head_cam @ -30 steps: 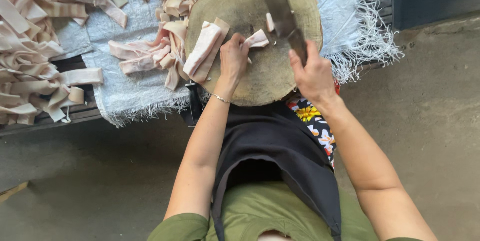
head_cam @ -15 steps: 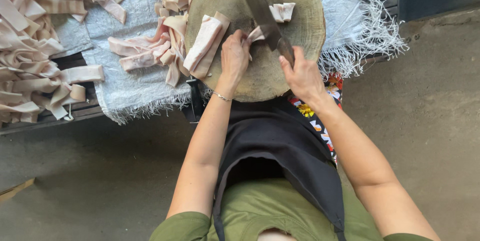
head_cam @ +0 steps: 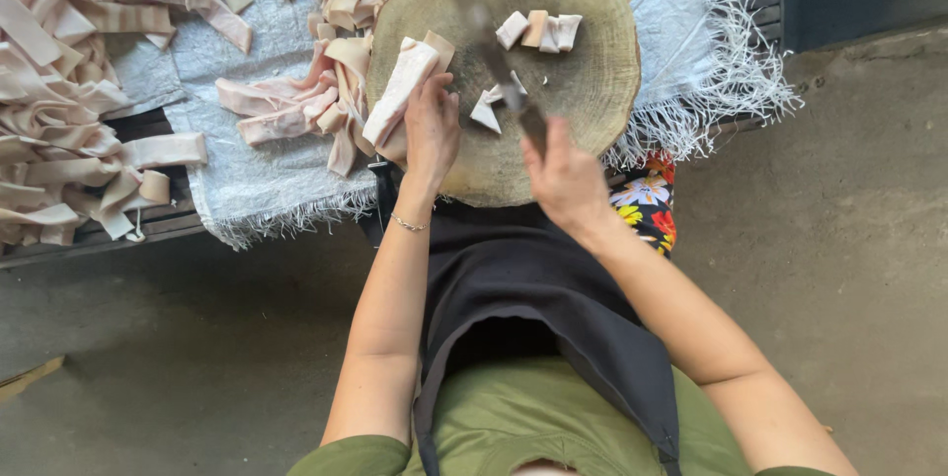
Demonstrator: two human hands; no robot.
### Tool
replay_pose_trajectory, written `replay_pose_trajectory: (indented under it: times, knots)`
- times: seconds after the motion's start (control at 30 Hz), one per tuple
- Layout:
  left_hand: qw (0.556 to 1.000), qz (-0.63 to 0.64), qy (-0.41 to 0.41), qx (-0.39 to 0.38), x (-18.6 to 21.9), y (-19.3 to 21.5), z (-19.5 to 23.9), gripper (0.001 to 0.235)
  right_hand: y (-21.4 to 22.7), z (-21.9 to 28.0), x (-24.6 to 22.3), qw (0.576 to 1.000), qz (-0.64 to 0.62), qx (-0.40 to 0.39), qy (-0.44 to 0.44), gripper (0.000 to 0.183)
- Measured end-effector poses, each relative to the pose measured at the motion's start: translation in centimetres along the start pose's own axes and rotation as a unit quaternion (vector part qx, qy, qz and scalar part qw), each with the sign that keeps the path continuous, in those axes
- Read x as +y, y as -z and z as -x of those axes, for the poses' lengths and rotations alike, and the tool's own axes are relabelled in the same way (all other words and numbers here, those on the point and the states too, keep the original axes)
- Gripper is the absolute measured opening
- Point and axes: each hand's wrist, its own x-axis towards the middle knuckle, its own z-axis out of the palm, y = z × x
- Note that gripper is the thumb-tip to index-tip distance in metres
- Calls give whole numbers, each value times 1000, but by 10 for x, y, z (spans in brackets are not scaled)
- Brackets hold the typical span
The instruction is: The person repeatedly cuts strips of pale meat into small cubes using a large cleaver on a round wooden cutting board. The cut pieces are pushed aside to form a growing pile while more strips are taken from a nearby stack.
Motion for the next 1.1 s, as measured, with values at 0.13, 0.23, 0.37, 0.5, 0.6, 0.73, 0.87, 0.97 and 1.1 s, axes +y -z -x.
replay_pose_trajectory:
  times: [0.13,0.23,0.37,0.5,0.6,0.73,0.87,0.97,1.1]
  knots:
    - [998,-51,-7,-35,0,-13,4,24,-24,1,29,992,56,-89,-73,41]
    - [994,-85,-1,-66,13,-28,12,24,-17,-16,38,993,1,-78,-87,40]
    - [990,-94,59,-87,27,-28,14,27,17,-30,32,993,-62,-16,-98,38]
    - [975,152,147,-70,36,-26,3,36,62,-18,19,996,-54,35,-63,36]
    - [995,86,-2,48,23,6,-12,27,73,10,9,991,-70,-6,-114,36]
    - [981,-181,-53,41,-3,77,-3,54,59,47,5,988,-65,-73,-118,42]
    - [986,-167,-22,-13,-39,86,6,44,41,61,23,977,-35,-140,-157,41]
    - [987,-160,-2,32,-50,81,-2,42,37,54,42,986,7,-104,-134,42]
    - [993,-38,111,-31,-13,100,-22,43,43,22,61,989,52,-47,-127,39]
